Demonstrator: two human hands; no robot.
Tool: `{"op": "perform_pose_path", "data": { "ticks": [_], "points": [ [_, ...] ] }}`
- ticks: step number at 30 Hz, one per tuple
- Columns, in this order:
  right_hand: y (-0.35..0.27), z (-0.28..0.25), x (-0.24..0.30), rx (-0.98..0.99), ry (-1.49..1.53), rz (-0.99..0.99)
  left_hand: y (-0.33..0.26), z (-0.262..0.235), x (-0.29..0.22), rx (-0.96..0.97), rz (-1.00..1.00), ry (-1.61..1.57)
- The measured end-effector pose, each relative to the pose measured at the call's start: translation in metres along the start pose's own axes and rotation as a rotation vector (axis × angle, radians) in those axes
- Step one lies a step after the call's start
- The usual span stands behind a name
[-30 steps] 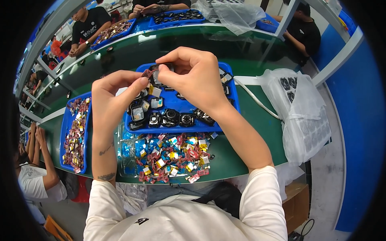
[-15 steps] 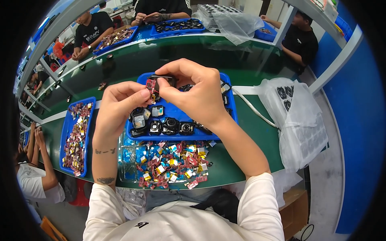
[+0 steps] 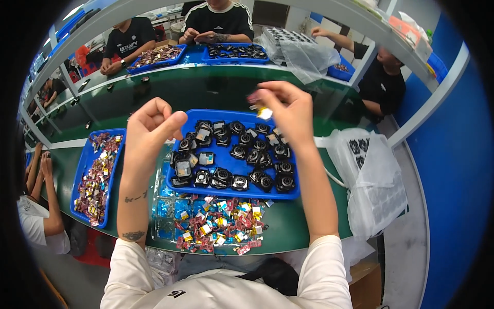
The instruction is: Assembling small electronic components manually at a factory production line.
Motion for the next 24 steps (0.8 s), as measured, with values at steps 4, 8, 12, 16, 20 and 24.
{"op": "perform_pose_path", "data": {
  "ticks": [4, 8, 12, 16, 20, 24],
  "points": [
    [0.019, -0.103, -0.117, -0.213, -0.403, 0.321, -0.003, -0.017, -0.020, -0.048, 0.069, 0.037],
    [-0.001, -0.177, -0.208, -0.335, -0.453, 0.627, -0.001, -0.023, -0.030, -0.042, 0.178, 0.032],
    [-0.005, -0.170, -0.211, -0.264, -0.751, 0.681, -0.004, -0.031, -0.033, -0.067, 0.183, 0.059],
    [-0.011, -0.173, -0.178, -0.387, -1.004, 0.421, -0.002, -0.027, -0.036, -0.068, 0.151, 0.019],
    [0.008, -0.090, -0.067, -0.214, -0.389, 0.111, -0.013, -0.037, -0.028, -0.118, 0.151, 0.089],
    [-0.058, -0.006, 0.106, 0.459, 0.272, -0.350, -0.006, -0.015, -0.022, 0.026, 0.119, -0.075]
  ]
}}
Point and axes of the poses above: each hand's wrist, its own y-axis towards the middle knuckle, its own z-axis out of the palm, x = y × z, the point moved 7 cm from there along y, towards the middle knuckle, and after that the axes turned 8 degrees about x, right-handed, at the moved point
